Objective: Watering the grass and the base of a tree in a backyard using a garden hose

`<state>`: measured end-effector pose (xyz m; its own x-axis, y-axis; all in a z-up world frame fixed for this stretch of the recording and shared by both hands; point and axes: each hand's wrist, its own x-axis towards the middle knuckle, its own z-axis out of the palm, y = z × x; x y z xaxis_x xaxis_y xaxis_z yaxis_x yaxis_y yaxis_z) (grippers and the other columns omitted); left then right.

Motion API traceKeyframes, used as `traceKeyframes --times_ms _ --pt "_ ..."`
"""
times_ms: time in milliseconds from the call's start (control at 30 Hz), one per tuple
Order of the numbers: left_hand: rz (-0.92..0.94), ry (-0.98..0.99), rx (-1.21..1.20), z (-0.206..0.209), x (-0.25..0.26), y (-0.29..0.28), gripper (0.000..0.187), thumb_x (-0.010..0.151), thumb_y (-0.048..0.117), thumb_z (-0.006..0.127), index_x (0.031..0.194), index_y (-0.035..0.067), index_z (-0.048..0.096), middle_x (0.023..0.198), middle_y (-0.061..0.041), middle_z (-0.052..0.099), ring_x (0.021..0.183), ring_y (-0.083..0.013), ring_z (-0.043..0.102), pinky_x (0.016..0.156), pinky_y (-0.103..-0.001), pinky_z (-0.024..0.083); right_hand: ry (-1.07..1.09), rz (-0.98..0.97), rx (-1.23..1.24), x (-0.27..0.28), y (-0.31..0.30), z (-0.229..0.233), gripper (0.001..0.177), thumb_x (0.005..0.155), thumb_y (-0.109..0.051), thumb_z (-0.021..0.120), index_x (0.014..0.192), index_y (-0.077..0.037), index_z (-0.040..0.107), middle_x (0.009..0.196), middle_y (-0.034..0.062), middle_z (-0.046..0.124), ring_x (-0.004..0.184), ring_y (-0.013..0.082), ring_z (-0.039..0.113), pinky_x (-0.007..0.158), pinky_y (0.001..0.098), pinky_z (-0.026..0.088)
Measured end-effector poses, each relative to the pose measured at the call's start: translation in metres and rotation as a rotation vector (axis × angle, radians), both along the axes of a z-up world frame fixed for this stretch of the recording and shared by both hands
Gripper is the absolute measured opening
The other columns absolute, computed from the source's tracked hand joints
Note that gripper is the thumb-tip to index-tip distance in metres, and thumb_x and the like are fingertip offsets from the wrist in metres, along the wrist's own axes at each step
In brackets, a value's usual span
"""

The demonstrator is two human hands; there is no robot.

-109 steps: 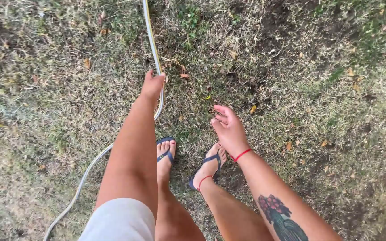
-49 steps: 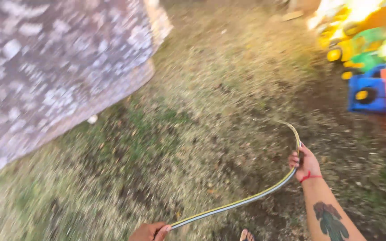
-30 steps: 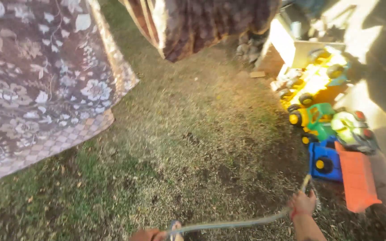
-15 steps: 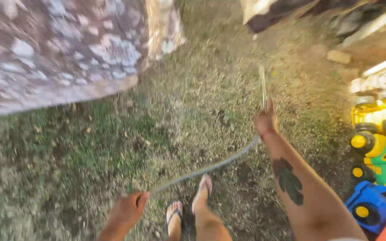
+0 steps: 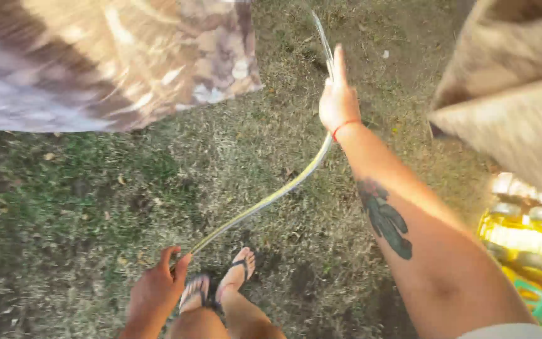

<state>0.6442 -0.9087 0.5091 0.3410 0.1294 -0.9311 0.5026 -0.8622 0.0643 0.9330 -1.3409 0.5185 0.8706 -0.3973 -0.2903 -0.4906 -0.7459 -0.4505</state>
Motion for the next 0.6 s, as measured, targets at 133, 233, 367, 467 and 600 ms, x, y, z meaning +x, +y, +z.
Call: traceKeyframes --times_ms 133,233,367,467,600 --pt "0.002 -0.089 -0.008 -0.024 0.036 -0.026 0.063 0.107 0.073 0.036 0.162 0.044 0.050 0.098 -0.010 0.086 0.098 -0.0379 0.081 0.080 -0.052 0.061 -0.106 0.119 -0.050 0.078 -0.022 -0.043 0.077 0.128 -0.018 0.049 0.178 -0.058 0.007 0.086 0.0145 0.062 0.071 0.0371 0.067 0.073 0.0531 0.057" --pt "0.020 -0.205 -0.006 -0.035 0.087 -0.038 0.059 0.109 0.069 0.039 0.159 0.041 0.053 0.089 -0.016 0.085 0.090 -0.0443 0.081 0.077 -0.057 0.061 -0.213 0.169 -0.129 0.138 -0.036 -0.055 0.072 0.122 -0.017 0.049 0.175 -0.054 0.018 0.105 0.0313 0.076 0.096 0.0569 0.073 0.085 0.0630 0.051" --pt "-0.353 -1.282 0.450 0.011 0.131 -0.133 0.071 0.116 0.049 0.076 0.173 0.014 0.054 0.168 -0.019 0.064 0.151 -0.0365 0.062 0.132 -0.051 0.046 -0.340 0.191 -0.069 0.215 -0.059 -0.055 0.073 0.110 -0.007 0.040 0.174 -0.042 0.029 0.127 0.0317 0.080 0.107 0.0548 0.070 0.099 0.0564 0.051" --pt "0.101 -0.173 0.097 -0.038 0.252 -0.072 0.054 0.109 0.073 0.040 0.151 0.045 0.058 0.075 -0.011 0.080 0.072 -0.0344 0.080 0.064 -0.045 0.055 -0.197 0.057 0.058 0.277 -0.070 -0.034 0.073 0.117 -0.020 0.039 0.180 -0.049 0.014 0.087 0.0078 0.069 0.055 0.0195 0.070 0.044 0.0388 0.075" --pt "-0.014 -0.438 -0.050 -0.047 0.326 -0.072 0.050 0.112 0.061 0.046 0.151 0.033 0.060 0.050 -0.001 0.059 0.043 -0.0231 0.051 0.044 -0.041 0.034 -0.213 0.136 0.155 0.338 -0.080 0.035 0.075 0.114 -0.016 0.031 0.172 -0.056 0.006 0.166 0.0067 0.067 0.060 0.0156 0.052 0.047 0.0361 0.075"
